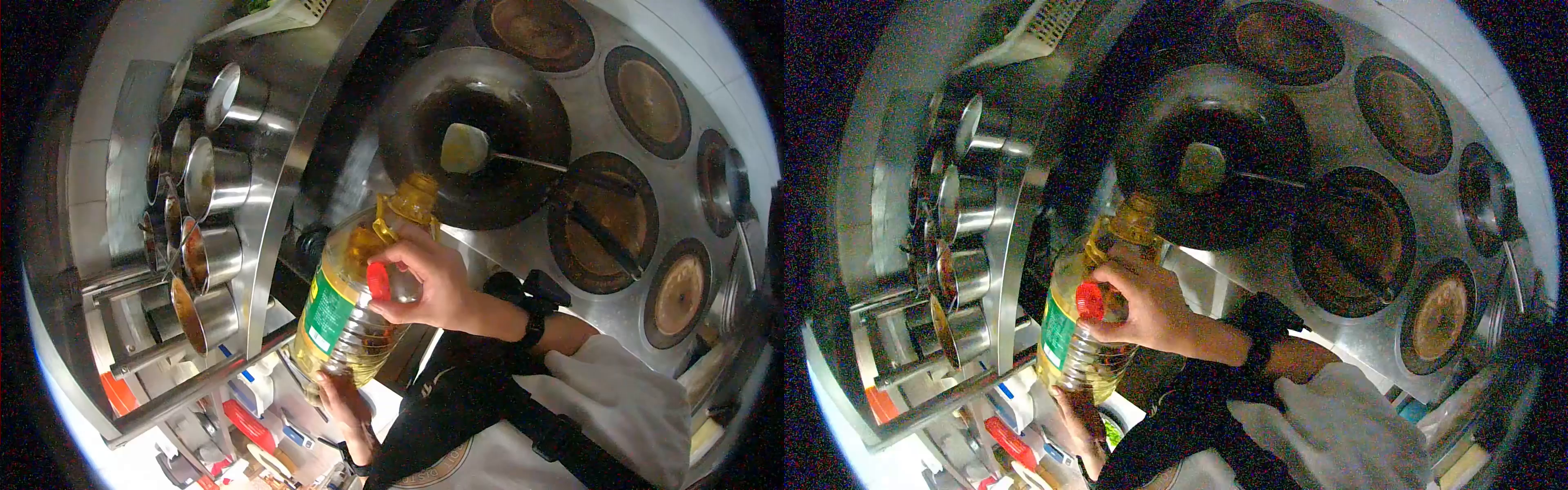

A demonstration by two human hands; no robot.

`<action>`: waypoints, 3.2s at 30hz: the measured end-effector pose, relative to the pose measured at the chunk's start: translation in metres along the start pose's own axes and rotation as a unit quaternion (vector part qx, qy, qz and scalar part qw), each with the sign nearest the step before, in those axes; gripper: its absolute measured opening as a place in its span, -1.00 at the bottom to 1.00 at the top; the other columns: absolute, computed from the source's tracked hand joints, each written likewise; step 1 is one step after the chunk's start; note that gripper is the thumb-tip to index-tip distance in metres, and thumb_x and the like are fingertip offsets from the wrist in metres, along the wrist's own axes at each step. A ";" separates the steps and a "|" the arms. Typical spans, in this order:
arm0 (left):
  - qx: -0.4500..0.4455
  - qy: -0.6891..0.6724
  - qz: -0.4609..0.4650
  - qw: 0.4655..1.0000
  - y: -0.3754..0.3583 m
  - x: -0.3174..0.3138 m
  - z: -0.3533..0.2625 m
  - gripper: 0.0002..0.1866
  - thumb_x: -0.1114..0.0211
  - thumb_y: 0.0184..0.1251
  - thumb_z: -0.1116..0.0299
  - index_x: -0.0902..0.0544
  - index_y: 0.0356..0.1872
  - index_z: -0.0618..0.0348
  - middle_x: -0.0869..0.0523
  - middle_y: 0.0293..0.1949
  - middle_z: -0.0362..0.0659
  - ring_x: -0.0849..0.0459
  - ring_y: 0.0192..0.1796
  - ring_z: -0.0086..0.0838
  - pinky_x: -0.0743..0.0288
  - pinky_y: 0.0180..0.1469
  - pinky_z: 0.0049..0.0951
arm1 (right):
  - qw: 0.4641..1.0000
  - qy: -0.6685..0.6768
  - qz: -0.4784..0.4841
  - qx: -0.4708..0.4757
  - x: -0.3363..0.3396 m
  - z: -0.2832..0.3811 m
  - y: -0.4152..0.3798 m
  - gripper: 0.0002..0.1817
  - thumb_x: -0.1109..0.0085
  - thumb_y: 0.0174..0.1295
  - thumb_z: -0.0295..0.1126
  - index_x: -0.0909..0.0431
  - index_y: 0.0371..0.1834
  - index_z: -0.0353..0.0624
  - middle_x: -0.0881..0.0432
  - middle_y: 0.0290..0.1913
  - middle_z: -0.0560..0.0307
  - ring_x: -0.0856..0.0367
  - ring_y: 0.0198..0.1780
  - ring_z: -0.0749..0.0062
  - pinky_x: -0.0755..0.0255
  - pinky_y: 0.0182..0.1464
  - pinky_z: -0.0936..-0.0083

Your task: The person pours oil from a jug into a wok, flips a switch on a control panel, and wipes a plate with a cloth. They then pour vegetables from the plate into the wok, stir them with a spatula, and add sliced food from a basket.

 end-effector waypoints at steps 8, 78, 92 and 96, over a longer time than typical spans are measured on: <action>-0.017 0.005 0.006 1.000 -0.005 -0.010 -0.008 -0.38 0.00 0.30 -0.02 -0.27 0.15 0.36 -0.45 0.07 -0.06 -0.43 0.09 -0.34 -0.26 0.15 -0.31 | 1.000 0.011 0.013 -0.012 -0.005 0.000 -0.002 -0.55 -0.46 -0.27 -0.35 -0.51 -0.25 -0.19 -0.47 -0.31 0.14 -0.51 -0.38 0.50 -0.41 -0.35 0.65; -0.443 0.166 0.018 0.881 -0.267 0.106 0.021 -0.31 -0.34 -0.11 -0.03 -0.44 0.04 0.19 -0.44 0.11 -0.04 -0.36 0.19 -0.24 0.14 0.28 0.02 | 0.688 -0.362 0.565 0.276 -0.195 0.256 -0.365 -0.58 -0.16 -0.08 -0.51 -0.38 -0.07 -0.26 -0.40 -0.18 -0.04 -0.41 -0.15 0.05 -0.36 -0.07 0.32; -0.434 0.190 -0.017 0.881 -0.260 0.133 0.018 -0.28 -0.35 -0.14 -0.09 -0.44 0.00 0.22 -0.44 0.09 -0.02 -0.39 0.14 -0.17 0.05 0.27 -0.07 | 0.631 -0.383 0.525 0.423 -0.216 0.252 -0.385 -0.62 -0.17 -0.04 -0.30 -0.36 -0.19 -0.29 -0.43 -0.39 0.00 -0.49 -0.25 0.15 -0.42 -0.22 0.42; -0.441 0.194 -0.014 0.876 -0.256 0.132 0.019 -0.31 -0.36 -0.13 -0.03 -0.44 -0.01 0.24 -0.45 0.09 -0.01 -0.37 0.16 -0.15 0.05 0.27 -0.06 | 0.639 -0.454 0.512 0.352 -0.218 0.233 -0.379 -0.59 -0.14 -0.04 -0.32 -0.35 -0.13 -0.30 -0.42 -0.32 -0.02 -0.47 -0.22 0.16 -0.41 -0.20 0.41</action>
Point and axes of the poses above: each hand's wrist, its own y-axis towards the middle knuckle, its own x-axis out of the back of the hand, z = x × y, the point moved 10 cm from there along y, towards the middle knuckle
